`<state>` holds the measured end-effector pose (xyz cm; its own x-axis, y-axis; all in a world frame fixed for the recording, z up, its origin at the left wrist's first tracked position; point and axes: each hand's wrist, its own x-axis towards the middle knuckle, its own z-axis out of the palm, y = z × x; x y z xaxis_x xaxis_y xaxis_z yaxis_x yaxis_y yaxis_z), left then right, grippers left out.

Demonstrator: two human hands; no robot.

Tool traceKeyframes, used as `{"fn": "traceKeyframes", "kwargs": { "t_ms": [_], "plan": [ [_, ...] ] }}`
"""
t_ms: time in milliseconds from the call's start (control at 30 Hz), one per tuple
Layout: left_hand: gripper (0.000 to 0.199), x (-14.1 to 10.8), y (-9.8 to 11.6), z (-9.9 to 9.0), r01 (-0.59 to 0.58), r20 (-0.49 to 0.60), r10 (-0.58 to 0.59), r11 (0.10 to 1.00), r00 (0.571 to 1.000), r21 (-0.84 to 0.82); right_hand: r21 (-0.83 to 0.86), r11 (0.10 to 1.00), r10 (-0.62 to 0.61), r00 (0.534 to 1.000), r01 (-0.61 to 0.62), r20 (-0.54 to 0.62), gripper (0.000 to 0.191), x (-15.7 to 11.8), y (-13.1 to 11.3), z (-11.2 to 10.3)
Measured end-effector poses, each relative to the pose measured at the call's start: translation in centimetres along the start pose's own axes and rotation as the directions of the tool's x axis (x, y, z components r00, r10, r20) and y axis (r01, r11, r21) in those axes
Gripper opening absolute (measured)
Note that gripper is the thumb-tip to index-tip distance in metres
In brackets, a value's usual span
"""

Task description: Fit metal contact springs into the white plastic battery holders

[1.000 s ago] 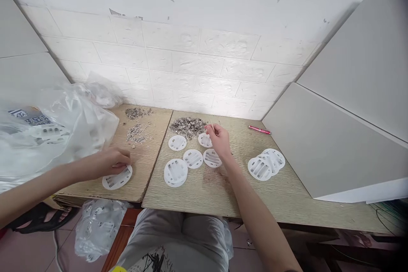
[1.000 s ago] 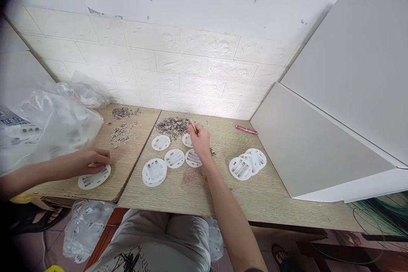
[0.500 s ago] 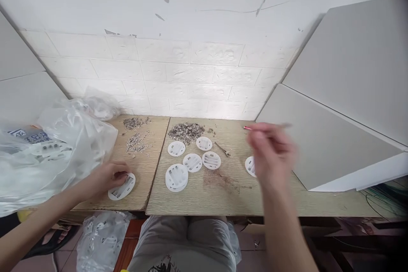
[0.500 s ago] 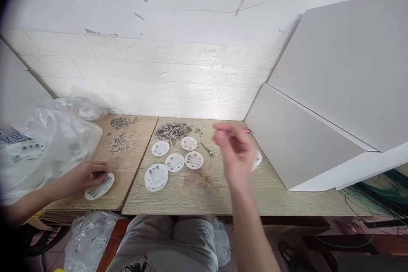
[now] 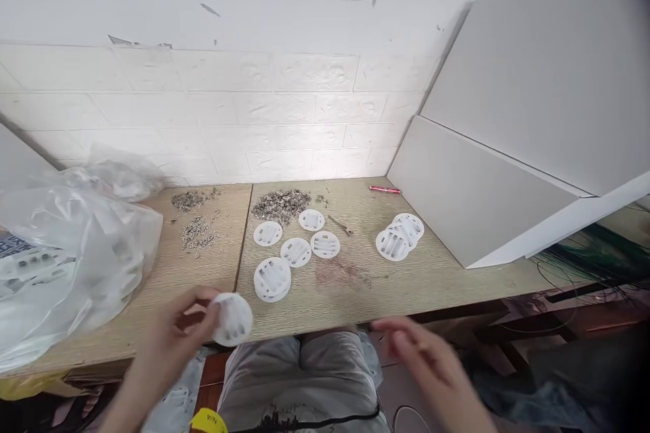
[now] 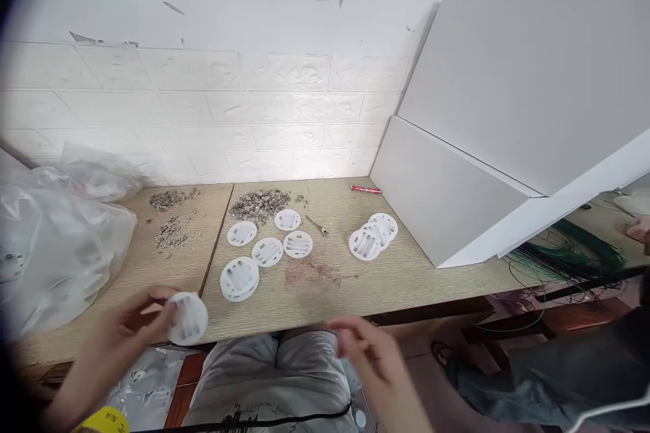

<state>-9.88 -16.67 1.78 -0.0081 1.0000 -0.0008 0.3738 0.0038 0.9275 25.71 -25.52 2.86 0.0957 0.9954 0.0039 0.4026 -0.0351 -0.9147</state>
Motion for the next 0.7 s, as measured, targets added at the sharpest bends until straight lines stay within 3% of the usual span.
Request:
{"fn": "traceKeyframes", "kwargs": {
  "t_ms": [100,200,267,333,433,533,633,700],
  "plan": [
    [0.028,-2.0,1.3,4.3,-0.079,0.074,0.083,0.995,0.994,-0.056,0.089,0.995,0.021,0.972,-0.043,0.234,0.046,0.1,-0.6,4.2],
    [0.023,-3.5,2.0,7.7,-0.114,0.078,0.124,0.985,0.989,-0.128,0.124,0.991,0.001,0.956,-0.039,0.294,0.045,0.3,-1.6,6.6],
    [0.022,-4.3,2.0,9.3,-0.102,0.078,0.120,0.973,0.990,-0.209,0.161,0.986,-0.006,0.958,-0.042,0.286,0.039,0.5,-2.0,7.4],
    [0.021,-4.9,1.8,10.3,-0.115,0.158,0.159,0.960,0.974,-0.255,0.224,0.973,-0.013,0.963,-0.049,0.268,0.034,0.7,-1.9,7.8],
    [0.021,-5.3,0.8,11.1,-0.110,0.275,0.190,0.953,0.943,-0.282,0.331,0.939,0.015,0.972,-0.094,0.233,0.037,0.6,-1.2,8.0],
    [0.019,-5.1,-0.3,11.7,-0.129,0.323,0.239,0.936,0.916,-0.327,0.390,0.909,0.096,0.984,-0.147,0.147,0.038,0.5,-0.3,7.6],
    [0.017,-4.8,-0.7,12.0,-0.178,0.315,0.312,0.903,0.896,-0.390,0.332,0.934,0.134,0.991,-0.129,0.007,0.040,0.6,0.3,7.3],
    [0.018,-4.8,-0.3,11.9,-0.156,0.313,0.306,0.892,0.899,-0.424,0.264,0.956,0.133,0.991,-0.127,-0.006,0.036,0.8,0.5,7.1]
  ]
}}
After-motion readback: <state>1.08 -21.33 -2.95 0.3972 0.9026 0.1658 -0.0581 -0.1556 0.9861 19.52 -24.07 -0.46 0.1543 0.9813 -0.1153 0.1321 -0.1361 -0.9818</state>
